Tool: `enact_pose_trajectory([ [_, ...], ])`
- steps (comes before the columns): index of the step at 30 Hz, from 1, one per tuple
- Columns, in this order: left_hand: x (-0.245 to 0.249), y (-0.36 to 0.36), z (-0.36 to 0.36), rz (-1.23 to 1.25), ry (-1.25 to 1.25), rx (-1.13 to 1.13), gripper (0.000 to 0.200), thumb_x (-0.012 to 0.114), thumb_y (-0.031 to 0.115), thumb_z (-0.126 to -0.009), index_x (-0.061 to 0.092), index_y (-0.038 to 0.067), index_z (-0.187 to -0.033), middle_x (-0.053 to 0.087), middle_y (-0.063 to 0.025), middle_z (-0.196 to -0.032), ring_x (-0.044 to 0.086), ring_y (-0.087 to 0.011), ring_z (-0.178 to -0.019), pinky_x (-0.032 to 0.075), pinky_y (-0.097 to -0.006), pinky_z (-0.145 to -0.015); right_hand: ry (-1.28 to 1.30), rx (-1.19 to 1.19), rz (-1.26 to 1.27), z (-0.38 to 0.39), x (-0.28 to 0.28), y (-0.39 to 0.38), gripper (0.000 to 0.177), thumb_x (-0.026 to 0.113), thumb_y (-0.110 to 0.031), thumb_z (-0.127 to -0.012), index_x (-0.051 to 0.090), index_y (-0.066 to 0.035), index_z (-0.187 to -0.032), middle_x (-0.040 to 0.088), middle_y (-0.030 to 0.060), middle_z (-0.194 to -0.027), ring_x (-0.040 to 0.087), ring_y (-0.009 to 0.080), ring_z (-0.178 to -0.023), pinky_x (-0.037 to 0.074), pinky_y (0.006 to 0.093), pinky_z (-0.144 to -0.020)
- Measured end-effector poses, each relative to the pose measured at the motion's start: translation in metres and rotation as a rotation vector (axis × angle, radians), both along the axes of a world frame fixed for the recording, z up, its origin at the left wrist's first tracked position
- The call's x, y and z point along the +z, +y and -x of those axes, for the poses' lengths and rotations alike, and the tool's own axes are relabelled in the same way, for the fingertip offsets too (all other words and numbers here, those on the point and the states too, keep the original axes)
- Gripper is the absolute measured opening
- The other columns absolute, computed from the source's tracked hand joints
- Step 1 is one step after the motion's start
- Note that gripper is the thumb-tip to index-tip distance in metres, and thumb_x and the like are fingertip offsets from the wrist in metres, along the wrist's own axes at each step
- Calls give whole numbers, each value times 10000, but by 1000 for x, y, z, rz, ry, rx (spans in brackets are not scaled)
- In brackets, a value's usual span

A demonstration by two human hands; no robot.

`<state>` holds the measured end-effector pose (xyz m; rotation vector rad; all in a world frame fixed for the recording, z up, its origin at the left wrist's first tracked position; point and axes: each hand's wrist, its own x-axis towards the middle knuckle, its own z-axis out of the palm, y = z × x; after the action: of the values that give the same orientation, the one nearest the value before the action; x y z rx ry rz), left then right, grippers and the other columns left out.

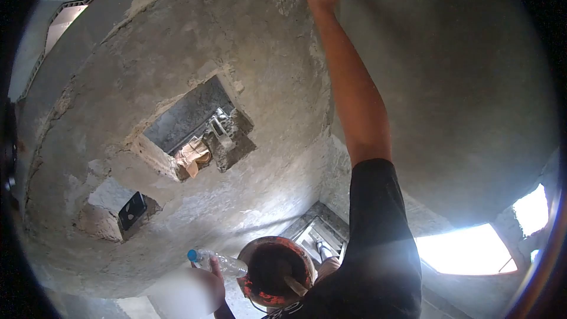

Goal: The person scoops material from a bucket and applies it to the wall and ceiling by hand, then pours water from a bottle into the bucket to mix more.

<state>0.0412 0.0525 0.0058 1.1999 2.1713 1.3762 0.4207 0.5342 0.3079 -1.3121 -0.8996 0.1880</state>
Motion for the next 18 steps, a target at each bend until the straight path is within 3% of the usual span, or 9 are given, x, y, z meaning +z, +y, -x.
enact_pose_trajectory([
  [1, 2, 2, -1, 9, -28, -19, 608, 700, 328, -739, 466, -46, -1157, 586, -183, -966, 581, -300, -876, 461, -406, -791, 4, 1, -4, 4, -1, 2, 240, 557, -193, -856, 609, -11, -1004, 601, 155, -836, 555, 205, -726, 433, 343, -643],
  [3, 2, 1, -2, -6, -23, -8, 583, 698, 303, -742, 470, -44, -1150, 588, -179, -970, 582, -296, -871, 462, -406, -789, -25, -164, -433, 16, -7, 2, 287, 554, -182, -853, 503, 65, -717, 507, 91, -624, 450, 182, -563, 381, 340, -516],
  [4, 3, -1, -2, 1, -42, -11, 573, 697, 297, -745, 471, -43, -1149, 587, -177, -967, 583, -288, -869, 463, -404, -784, -21, -162, -430, 15, -8, -1, 287, 554, -182, -853, 503, 65, -717, 507, 91, -624, 450, 182, -563, 381, 340, -516],
  [7, -2, -5, 7, -1, -51, -40, 558, 695, 288, -751, 473, -40, -1144, 587, -169, -959, 583, -271, -864, 467, -396, -774, -57, -64, -236, 12, 0, -14, 259, 539, -162, -856, 541, 82, -769, 502, 88, -611, 449, 182, -551, 381, 343, -510],
  [9, -5, -5, 9, -5, -47, -70, 552, 694, 287, -754, 474, -38, -1142, 587, -164, -953, 582, -262, -861, 468, -391, -770, -60, -52, -164, 18, 2, -19, 229, 532, -147, -856, 602, 63, -913, 504, 81, -621, 450, 178, -559, 386, 328, -517],
  [10, -4, -3, 8, -56, -64, -36, 554, 706, 364, -725, 505, -24, -1064, 600, -140, -881, 593, -251, -791, 476, -381, -724, -60, -53, -164, 23, 1, -22, 229, 532, -147, -856, 602, 63, -913, 504, 81, -621, 450, 178, -559, 386, 328, -517],
  [12, -4, -4, 7, -103, -80, 1, 568, 719, 442, -697, 536, -10, -987, 612, -117, -808, 604, -240, -721, 484, -371, -678, -230, -124, -454, 38, -2, -29, 248, 527, -140, -860, 617, 24, -1023, 491, 56, -605, 419, 157, -534, 369, 295, -504],
  [18, 0, -4, 4, -114, -71, 30, 577, 719, 443, -696, 534, -11, -1000, 610, -123, -807, 604, -246, -730, 484, -371, -685, -97, 121, -353, 58, -8, -35, 250, 514, -121, -873, 610, -30, -1085, 490, 13, -589, 402, 140, -484, 379, 271, -485],
])
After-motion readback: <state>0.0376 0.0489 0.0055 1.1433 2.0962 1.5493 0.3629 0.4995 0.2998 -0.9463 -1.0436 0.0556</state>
